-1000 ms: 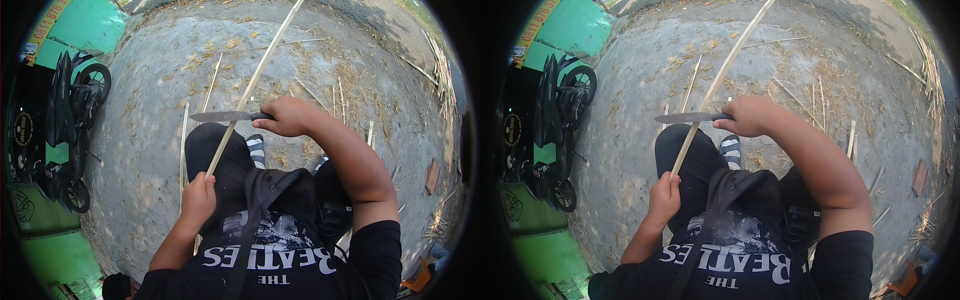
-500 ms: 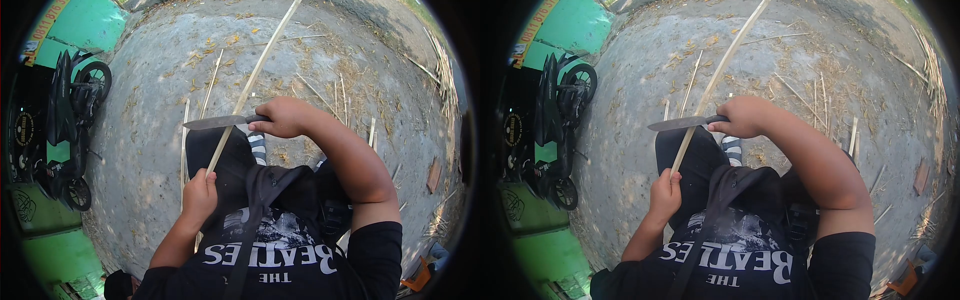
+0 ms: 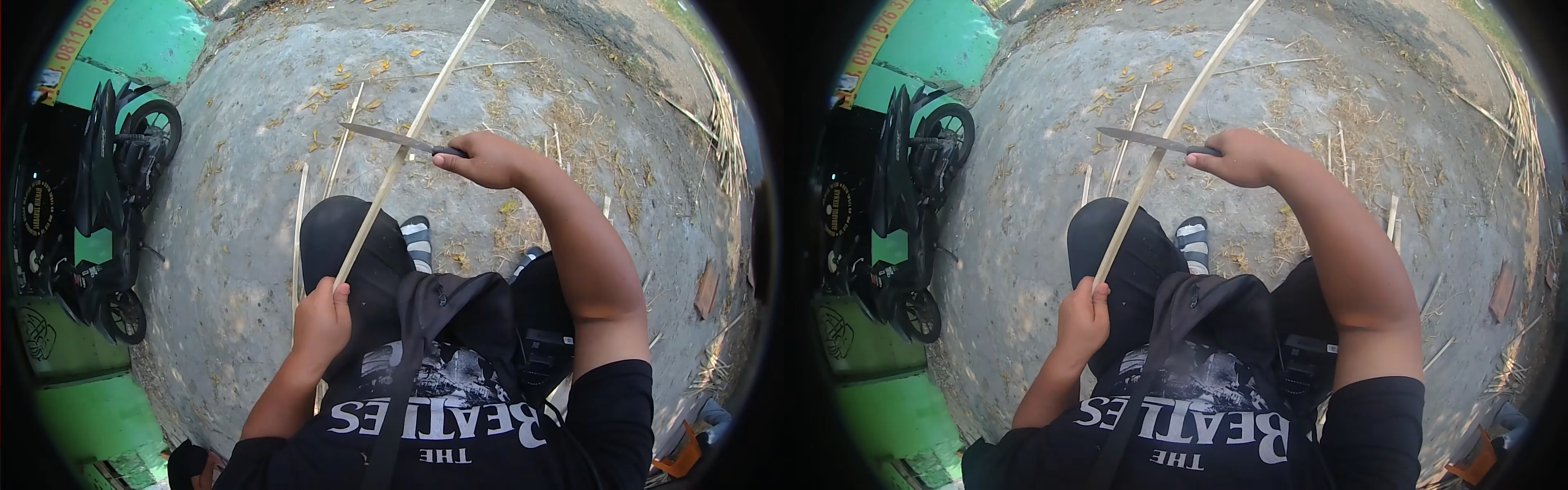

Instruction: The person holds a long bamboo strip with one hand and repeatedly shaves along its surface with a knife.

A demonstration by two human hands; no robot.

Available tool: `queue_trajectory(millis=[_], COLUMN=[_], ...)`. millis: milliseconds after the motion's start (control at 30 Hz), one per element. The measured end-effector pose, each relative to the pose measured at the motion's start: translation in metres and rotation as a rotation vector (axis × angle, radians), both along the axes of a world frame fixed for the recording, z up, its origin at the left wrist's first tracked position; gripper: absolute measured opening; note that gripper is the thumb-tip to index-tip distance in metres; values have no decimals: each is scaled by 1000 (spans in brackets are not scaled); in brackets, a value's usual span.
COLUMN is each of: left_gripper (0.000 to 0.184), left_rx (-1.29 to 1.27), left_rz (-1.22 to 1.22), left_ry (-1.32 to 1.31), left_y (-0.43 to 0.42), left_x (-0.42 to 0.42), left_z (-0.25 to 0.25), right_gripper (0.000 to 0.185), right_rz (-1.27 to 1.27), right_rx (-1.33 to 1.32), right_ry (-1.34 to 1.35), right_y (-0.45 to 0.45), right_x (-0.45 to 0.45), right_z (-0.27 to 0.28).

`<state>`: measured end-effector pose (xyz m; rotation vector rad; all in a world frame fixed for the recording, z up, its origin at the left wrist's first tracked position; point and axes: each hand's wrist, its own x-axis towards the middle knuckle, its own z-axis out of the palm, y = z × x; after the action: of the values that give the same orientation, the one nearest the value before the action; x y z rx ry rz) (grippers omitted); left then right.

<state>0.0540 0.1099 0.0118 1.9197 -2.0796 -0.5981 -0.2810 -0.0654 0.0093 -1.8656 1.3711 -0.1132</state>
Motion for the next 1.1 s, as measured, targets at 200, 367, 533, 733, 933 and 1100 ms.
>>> queue_trajectory(millis=[200, 367, 533, 733, 933, 1100], left_gripper=[28, 29, 30, 29, 29, 31], left_rx=[32, -30, -6, -35, -5, -31], left_rz=[-14, -7, -24, -22, -23, -27], left_ry=[15, 41, 25, 13, 44, 33], left_y=[-3, 1, 0, 1, 0, 0], left_x=[1, 6, 3, 5, 6, 9], left_z=[3, -5, -3, -7, -4, -9], right_gripper=[70, 67, 64, 65, 66, 66], right_rz=[201, 83, 127, 78, 145, 117], right_rx=[-12, 5, -77, -8, -61, -88], right_ry=[17, -24, -3, 5, -6, 4], right_y=[20, 5, 20, 5, 14, 11], right_x=[17, -7, 8, -5, 14, 16], right_z=[3, 8, 4, 4, 1, -4])
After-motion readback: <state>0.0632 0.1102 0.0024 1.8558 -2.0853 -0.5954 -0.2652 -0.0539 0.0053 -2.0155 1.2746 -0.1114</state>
